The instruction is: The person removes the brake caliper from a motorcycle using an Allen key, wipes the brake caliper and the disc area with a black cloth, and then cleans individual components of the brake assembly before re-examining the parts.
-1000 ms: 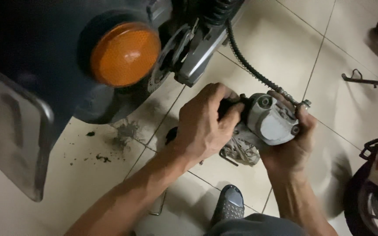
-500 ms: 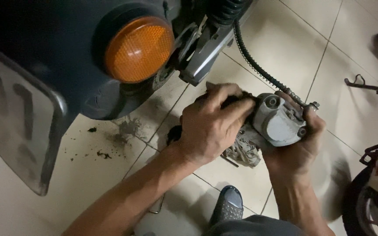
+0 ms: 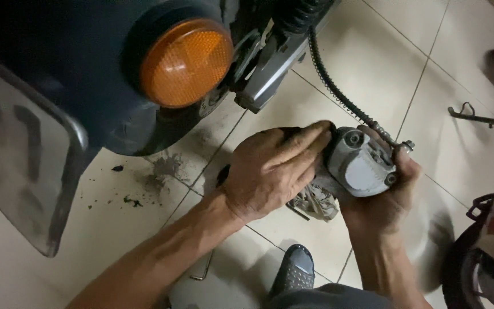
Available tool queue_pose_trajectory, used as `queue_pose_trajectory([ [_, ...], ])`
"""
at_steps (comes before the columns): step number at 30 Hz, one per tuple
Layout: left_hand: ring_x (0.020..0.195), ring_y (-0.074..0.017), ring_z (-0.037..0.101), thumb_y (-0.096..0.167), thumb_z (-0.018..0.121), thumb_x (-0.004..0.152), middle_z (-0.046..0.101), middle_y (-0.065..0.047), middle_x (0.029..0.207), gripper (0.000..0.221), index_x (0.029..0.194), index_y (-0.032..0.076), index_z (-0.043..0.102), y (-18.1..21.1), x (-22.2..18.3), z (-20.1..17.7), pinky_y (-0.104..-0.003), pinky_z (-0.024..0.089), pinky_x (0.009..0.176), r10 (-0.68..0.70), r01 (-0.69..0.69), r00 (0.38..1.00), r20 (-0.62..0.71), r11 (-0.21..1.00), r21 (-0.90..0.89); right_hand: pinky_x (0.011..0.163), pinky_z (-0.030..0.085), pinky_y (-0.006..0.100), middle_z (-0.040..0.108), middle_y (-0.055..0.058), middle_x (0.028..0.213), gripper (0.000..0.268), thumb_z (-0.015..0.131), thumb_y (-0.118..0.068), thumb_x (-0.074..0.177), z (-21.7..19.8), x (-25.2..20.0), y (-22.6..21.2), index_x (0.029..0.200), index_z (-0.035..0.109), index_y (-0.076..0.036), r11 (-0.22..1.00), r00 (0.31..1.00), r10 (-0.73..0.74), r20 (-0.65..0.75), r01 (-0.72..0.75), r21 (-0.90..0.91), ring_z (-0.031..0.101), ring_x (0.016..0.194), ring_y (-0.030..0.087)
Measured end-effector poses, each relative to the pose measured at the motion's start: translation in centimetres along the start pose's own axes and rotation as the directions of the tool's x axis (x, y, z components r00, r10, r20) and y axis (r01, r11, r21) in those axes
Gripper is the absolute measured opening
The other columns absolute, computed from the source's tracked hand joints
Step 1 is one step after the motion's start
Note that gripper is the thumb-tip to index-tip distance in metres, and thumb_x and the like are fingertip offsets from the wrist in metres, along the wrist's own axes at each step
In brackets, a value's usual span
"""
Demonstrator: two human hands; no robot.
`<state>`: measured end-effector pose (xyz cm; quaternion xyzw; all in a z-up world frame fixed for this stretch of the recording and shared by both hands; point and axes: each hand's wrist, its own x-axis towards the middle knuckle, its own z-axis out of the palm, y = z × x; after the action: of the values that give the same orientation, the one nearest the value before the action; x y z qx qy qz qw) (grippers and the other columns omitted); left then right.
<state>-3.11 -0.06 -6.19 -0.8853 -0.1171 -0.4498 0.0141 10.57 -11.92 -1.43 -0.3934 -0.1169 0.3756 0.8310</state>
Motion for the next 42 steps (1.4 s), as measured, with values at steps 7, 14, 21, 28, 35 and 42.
queue_pose_trajectory([
  [7, 0.086, -0.0117, 0.056, 0.009, 0.077, 0.096, 0.071, -0.010, 0.127, 0.015, 0.108, 0.000, 0.077, 1.0, -1.2, 0.2, -0.031, 0.046, 0.069, -0.042, -0.012, 0.982, -0.185, 0.960, -0.281, 0.094, 0.056, 0.039, 0.073, 0.018, 0.109, 0.042, 0.070, -0.028, 0.082, -0.9, 0.4, 0.5, 0.111, 0.069, 0.003, 1.000, 1.000, -0.005, -0.030, 0.006, 0.017, 0.069, 0.103, 0.031],
  [14, 0.063, -0.0218, 0.055, 0.007, 0.071, 0.100, 0.073, -0.011, 0.115, 0.012, 0.105, -0.002, 0.078, 2.5, -1.8, -1.5, -0.039, 0.043, 0.058, -0.034, -0.043, 0.984, -0.174, 0.907, -0.418, 0.095, 0.056, 0.041, 0.072, 0.013, 0.108, 0.041, 0.074, -0.028, 0.083, -0.6, 0.0, 0.5, 0.112, 0.068, 0.000, 0.998, 1.000, 0.018, -0.001, -0.018, 0.065, 0.068, 0.108, 0.032],
  [21, 0.080, -0.0202, 0.070, 0.008, 0.057, 0.100, 0.072, -0.010, 0.109, 0.014, 0.101, 0.005, 0.070, 5.5, -3.0, -3.1, -0.036, 0.045, 0.065, -0.046, 0.064, 0.998, 0.045, 0.747, -0.661, 0.092, 0.057, 0.036, 0.073, 0.013, 0.104, 0.040, 0.079, -0.028, 0.080, 0.7, 0.0, -0.1, 0.107, 0.070, 0.001, 0.998, 0.999, -0.004, 0.054, 0.000, 0.070, 0.069, 0.104, 0.031],
  [28, 0.067, -0.0160, 0.052, 0.023, 0.049, 0.105, 0.056, -0.001, 0.078, 0.023, 0.106, 0.010, 0.067, 4.0, -0.1, -8.2, -0.031, 0.041, 0.061, -0.270, 0.537, 0.819, 0.507, 0.048, -0.842, 0.108, 0.043, 0.046, 0.069, 0.009, 0.093, 0.031, 0.078, -0.028, 0.081, 0.9, 0.6, -0.4, 0.094, 0.068, -0.002, 0.996, 0.976, 0.041, 0.212, -0.056, 0.066, 0.063, 0.100, 0.026],
  [35, 0.107, -0.0115, 0.067, 0.019, 0.060, 0.106, 0.073, 0.000, 0.112, 0.014, 0.112, 0.011, 0.071, 0.6, 1.4, -10.4, -0.026, 0.051, 0.103, 0.458, 0.815, 0.578, 0.675, -0.373, -0.444, 0.098, 0.053, 0.039, 0.069, 0.017, 0.103, 0.040, 0.075, -0.023, 0.082, 0.2, 1.1, -0.9, 0.108, 0.069, 0.005, 0.983, 0.977, 0.056, 0.207, -0.090, 0.157, 0.064, 0.104, 0.029],
  [42, 0.086, -0.0218, 0.075, 0.037, 0.057, 0.092, 0.079, -0.007, 0.097, 0.032, 0.109, 0.018, 0.076, 1.9, 3.0, -7.8, -0.035, 0.051, 0.076, 0.316, 0.861, 0.141, 0.938, 0.428, -0.274, 0.095, 0.057, 0.039, 0.073, 0.017, 0.109, 0.037, 0.077, -0.025, 0.085, -0.1, 0.9, -1.2, 0.109, 0.071, 0.002, 0.995, 0.986, 0.024, 0.163, -0.039, 0.091, 0.068, 0.106, 0.032],
])
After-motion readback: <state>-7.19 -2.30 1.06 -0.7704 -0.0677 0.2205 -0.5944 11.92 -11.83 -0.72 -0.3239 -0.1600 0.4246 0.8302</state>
